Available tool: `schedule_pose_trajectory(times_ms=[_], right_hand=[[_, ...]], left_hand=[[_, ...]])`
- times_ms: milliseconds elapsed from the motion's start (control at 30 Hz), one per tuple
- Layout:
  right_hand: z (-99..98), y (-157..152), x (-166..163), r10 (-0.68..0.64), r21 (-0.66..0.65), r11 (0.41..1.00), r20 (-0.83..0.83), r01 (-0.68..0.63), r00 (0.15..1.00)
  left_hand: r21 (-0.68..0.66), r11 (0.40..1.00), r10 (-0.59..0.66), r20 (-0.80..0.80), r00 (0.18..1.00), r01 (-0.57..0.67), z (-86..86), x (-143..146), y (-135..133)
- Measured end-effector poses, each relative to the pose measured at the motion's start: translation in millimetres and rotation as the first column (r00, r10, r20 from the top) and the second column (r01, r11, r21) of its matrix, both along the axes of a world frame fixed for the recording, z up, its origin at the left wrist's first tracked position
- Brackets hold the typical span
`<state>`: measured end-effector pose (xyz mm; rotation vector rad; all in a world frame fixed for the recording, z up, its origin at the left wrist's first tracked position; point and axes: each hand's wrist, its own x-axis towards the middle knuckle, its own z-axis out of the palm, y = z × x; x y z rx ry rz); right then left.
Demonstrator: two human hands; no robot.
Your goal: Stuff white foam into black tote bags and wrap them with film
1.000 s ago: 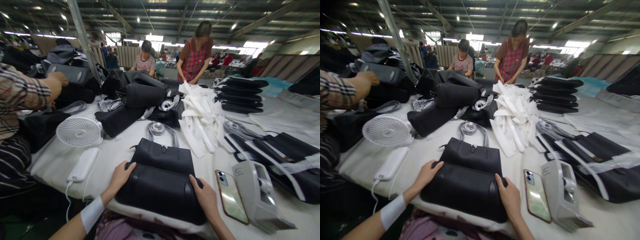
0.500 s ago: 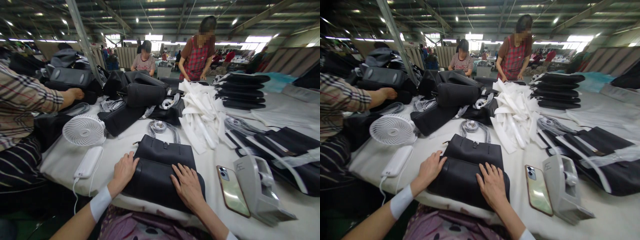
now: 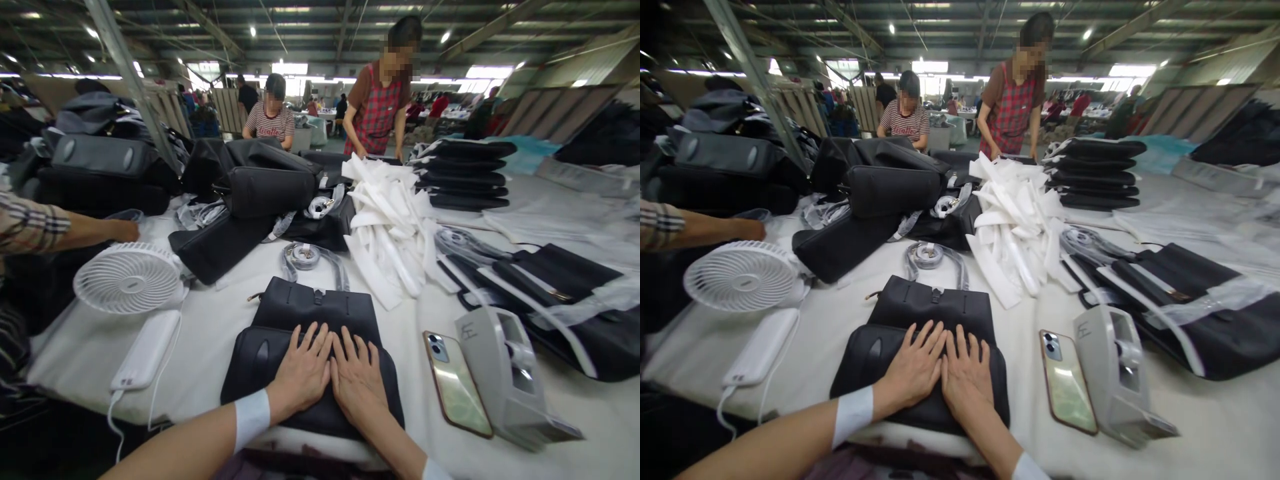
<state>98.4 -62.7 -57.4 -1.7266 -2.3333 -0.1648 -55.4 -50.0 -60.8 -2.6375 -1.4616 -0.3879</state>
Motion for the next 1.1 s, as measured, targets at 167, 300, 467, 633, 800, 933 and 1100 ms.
schedule_pose_trajectory(times_ms=[167,300,467,633,800,933,1100], right_hand=[[-0.8,16,11,0.052,0.016,0.999,-0.181,-0.050,0.982],[11.9,80,52,-0.059,0.033,0.996,-0.500,0.087,0.864],[29.3,171,102,-0.341,-0.008,0.926,-0.448,0.378,0.826],[37.5,203,132,-0.406,0.036,0.891,-0.379,0.452,0.832],[34.8,213,156,-0.488,-0.102,0.870,-0.315,0.482,0.814],[45.1,218,164,-0.479,-0.199,0.878,-0.344,0.436,0.808],[78.9,189,165,-0.432,-0.274,0.901,-0.515,0.336,0.740]], left_hand=[[0.047,0.999,-0.005,-0.018,1.000,0.006,-7.9,0,2],[0.067,0.998,-0.015,0.011,1.000,0.014,-9.9,-1,3],[0.068,0.998,-0.015,0.035,0.999,0.012,-11.6,-1,3],[0.102,0.994,-0.026,0.018,0.999,0.024,-19.6,0,6],[0.133,0.991,-0.030,-0.019,0.999,0.032,-22.6,1,11],[0.166,0.985,-0.039,-0.033,0.999,0.044,-21.4,1,13],[0.138,0.990,-0.032,0.004,0.999,0.031,-18.5,-1,9]])
